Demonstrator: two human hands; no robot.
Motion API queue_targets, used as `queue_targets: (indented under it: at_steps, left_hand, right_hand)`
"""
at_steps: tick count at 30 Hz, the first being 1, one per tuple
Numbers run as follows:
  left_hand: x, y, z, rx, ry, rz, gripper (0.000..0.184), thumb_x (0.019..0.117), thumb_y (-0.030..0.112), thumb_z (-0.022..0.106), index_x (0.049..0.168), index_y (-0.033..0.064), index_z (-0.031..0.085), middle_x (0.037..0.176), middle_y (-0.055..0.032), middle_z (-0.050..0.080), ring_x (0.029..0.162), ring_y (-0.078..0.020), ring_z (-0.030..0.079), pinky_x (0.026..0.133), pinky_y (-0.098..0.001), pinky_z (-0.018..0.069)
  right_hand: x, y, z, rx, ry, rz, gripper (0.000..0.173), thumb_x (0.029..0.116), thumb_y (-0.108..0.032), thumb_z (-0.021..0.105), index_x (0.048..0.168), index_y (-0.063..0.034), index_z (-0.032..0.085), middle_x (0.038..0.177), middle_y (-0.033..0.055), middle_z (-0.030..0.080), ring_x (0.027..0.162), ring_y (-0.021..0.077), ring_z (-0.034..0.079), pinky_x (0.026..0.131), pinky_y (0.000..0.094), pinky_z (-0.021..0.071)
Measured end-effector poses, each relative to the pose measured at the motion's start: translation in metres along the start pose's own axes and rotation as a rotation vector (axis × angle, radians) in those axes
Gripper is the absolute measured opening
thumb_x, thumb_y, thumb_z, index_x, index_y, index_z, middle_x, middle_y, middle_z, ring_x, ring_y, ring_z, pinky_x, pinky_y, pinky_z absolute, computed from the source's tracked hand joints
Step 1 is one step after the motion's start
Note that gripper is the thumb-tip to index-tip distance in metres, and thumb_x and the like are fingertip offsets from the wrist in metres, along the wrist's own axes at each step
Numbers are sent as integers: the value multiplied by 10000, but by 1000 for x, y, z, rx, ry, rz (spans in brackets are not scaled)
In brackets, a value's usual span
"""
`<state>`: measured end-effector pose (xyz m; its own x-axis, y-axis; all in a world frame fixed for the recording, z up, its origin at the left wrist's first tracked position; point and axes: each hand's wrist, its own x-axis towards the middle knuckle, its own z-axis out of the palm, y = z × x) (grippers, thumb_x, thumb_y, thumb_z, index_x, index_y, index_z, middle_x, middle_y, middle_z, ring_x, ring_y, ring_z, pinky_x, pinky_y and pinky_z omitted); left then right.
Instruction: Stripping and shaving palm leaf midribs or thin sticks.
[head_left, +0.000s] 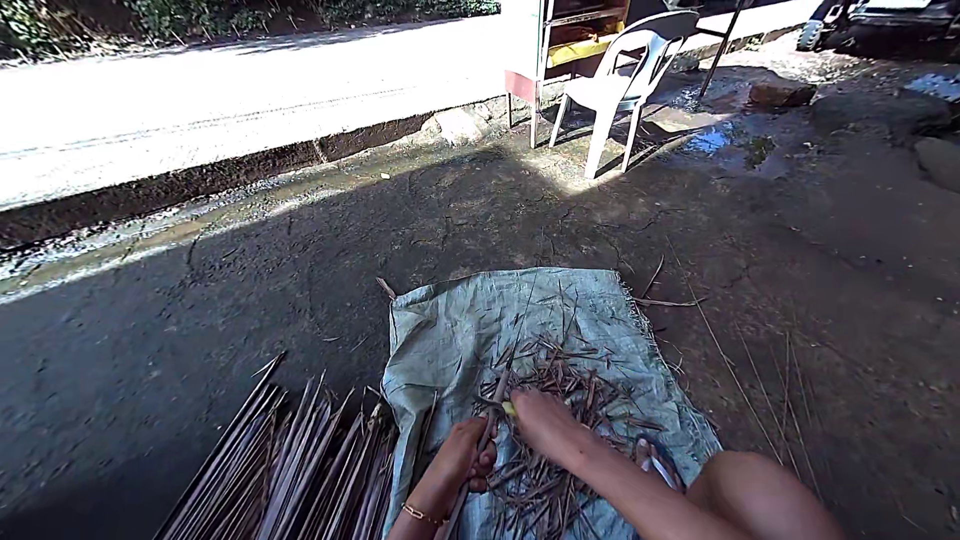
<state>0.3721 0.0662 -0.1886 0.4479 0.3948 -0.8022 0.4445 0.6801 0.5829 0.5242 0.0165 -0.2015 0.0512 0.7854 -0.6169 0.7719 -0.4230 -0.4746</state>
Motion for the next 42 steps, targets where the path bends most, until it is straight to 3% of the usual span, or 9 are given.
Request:
queue_targets:
  at_steps: [14,18,22,30,33,36,37,39,42]
  left_hand:
    - [-5,2,6,-75,-140,-24,399,1142,234,164,907,117,464,498,86,352,355,23,310,356,-117,276]
    - [-4,5,-7,-244,-128,-97,390,1140,245,141,923,119,439,493,83,362,335,35,304,333,-104,269]
    - [-7,9,-14,-302,-184,-147,412,1133,241,122,903,128,445,489,90,373,336,48,312,332,-91,269]
    - [-22,-3,-16,-388,-437,-201,462,1118,247,81,891,146,471,508,108,425,340,67,366,340,-72,307]
    - [-19,-6,-15,-231,-185,-33,421,1137,239,121,936,124,472,504,102,398,349,53,341,350,-88,302]
    - [-2,-10,-18,369,201,235,310,1139,183,300,1237,-28,505,653,-18,501,475,-75,453,490,-224,429]
    - [3,-7,-19,502,241,164,352,1143,205,314,1307,-52,490,714,-48,536,522,-105,483,539,-263,448]
    - [13,-10,-17,601,258,44,363,1144,227,329,1289,-57,502,722,-33,547,513,-79,473,527,-237,436]
    - [22,-9,-4,673,397,135,387,1142,229,324,1386,-58,410,836,-124,622,590,-163,600,627,-327,544]
  right_hand:
    - [36,79,-37,78,291,449,378,1068,-88,437,1420,37,497,1310,267,636,1238,421,620,981,563,501]
    - [22,60,-29,272,198,147,374,1077,-176,487,1377,46,510,1262,292,626,1204,429,616,1012,579,471]
    - [0,18,-7,-31,64,-27,318,1075,-109,461,1353,26,539,1250,289,646,1192,465,624,975,618,480]
    - [40,95,-28,186,286,477,444,1065,-50,420,1497,44,382,1394,277,570,1276,427,592,1008,562,495]
    - [40,86,-27,350,366,356,450,1066,-71,451,1492,54,375,1453,284,505,1295,405,578,1057,513,480]
    - [38,68,-21,224,392,288,421,1050,11,436,1463,82,400,1505,287,418,1271,411,584,1039,482,501]
    - [39,70,-17,158,323,347,429,1051,16,429,1472,87,386,1515,292,413,1262,418,595,1014,499,517]
    - [38,81,-4,131,166,461,434,1056,-6,429,1468,121,388,1505,319,446,1311,445,561,1034,545,492]
    - [42,82,4,148,199,410,432,1060,12,404,1480,105,365,1482,312,458,1287,440,577,1030,533,499]
